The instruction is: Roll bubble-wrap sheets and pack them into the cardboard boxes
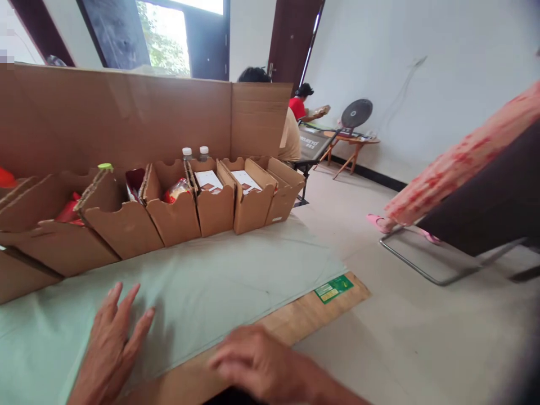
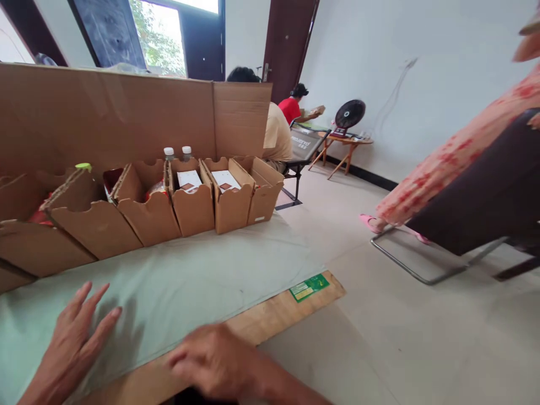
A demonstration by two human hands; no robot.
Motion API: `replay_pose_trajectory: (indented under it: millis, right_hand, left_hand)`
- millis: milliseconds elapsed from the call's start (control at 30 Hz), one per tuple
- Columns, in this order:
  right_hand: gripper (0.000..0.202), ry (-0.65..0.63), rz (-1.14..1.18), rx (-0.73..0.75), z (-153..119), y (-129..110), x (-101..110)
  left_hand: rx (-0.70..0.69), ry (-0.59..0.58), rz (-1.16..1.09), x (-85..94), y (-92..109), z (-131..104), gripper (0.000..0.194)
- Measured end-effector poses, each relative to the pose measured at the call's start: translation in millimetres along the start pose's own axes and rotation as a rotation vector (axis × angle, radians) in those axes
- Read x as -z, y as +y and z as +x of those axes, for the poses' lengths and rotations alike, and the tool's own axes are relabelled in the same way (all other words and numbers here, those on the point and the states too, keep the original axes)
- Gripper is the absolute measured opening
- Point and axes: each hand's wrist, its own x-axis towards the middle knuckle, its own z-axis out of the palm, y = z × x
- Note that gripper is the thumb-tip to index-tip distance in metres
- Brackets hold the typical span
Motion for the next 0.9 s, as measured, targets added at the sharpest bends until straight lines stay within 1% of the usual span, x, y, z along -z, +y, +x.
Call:
replay_pose_trajectory:
  millis: [33,67,100,133,200,233,267,300,367,433,500,600,667,700,733,833,867,900]
  right_hand:
    - [0.021,0.081,0.031,-0.015,3,20,26]
    - [0.023,0.191,0.041,-0.039,7,39,54]
    - [0.024,0.338,0.032,-0.073,13,55,84]
    - [0.025,0.456,-0.030,-0.096,20,70,115]
    - [0.025,0.701,-0.203,-0.135,38,96,172]
    - [0.028,0.783,-0.285,-0.159,48,108,197]
    - [0.030,0.828,-0.362,-0.176,57,121,218]
    - [0.031,0.821,-0.412,-0.190,66,132,236]
    - [0.035,0.730,-0.453,-0.209,80,152,258]
    - [0.038,0.613,-0.453,-0.216,86,166,267]
    - [0.037,0.543,-0.469,-0.217,89,173,270]
    - [0.027,0.469,-0.495,-0.222,95,174,276]
    - [0.030,0.430,-0.534,-0.256,102,169,286]
    - [0.033,0.389,-0.562,-0.286,107,165,292]
    - [0.033,0.325,-0.588,-0.324,110,162,297]
    - [0.039,0.059,-0.611,-0.420,115,152,309]
    - [0.043,-0.001,-0.602,-0.432,115,150,310]
    - [0.045,-0.020,-0.588,-0.436,113,148,311]
  left_hand:
    - [-0.041,0.014,-0.027,-4.8,19,7,0.066]
    - [-0.075,0.026,-0.053,-10.5,36,13,0.063]
    - [-0.100,0.041,-0.080,-17.2,52,19,0.061]
    - [-0.116,0.051,-0.098,-25.0,65,24,0.059]
    - [-0.139,0.058,-0.112,-42.5,79,28,0.056]
    - [-0.147,0.050,-0.106,-51.4,80,27,0.055]
    - [-0.155,0.040,-0.095,-59.8,79,25,0.053]
    - [-0.161,0.032,-0.082,-67.2,75,22,0.052]
    - [-0.169,0.029,-0.062,-78.0,65,15,0.050]
    - [-0.183,0.038,-0.052,-83.4,56,10,0.046]
    - [-0.200,0.049,-0.048,-84.9,53,9,0.043]
    - [-0.231,0.046,-0.032,-83.9,54,9,0.041]
    - [-0.256,0.032,-0.019,-82.6,56,9,0.039]
    - [-0.268,0.024,-0.010,-81.9,56,9,0.039]
    - [-0.276,0.018,-0.002,-81.2,56,9,0.038]
    - [-0.287,0.011,0.015,-79.9,55,9,0.037]
    - [-0.289,0.012,0.018,-79.8,55,9,0.037]
    - [-0.293,0.014,0.019,-79.8,55,8,0.036]
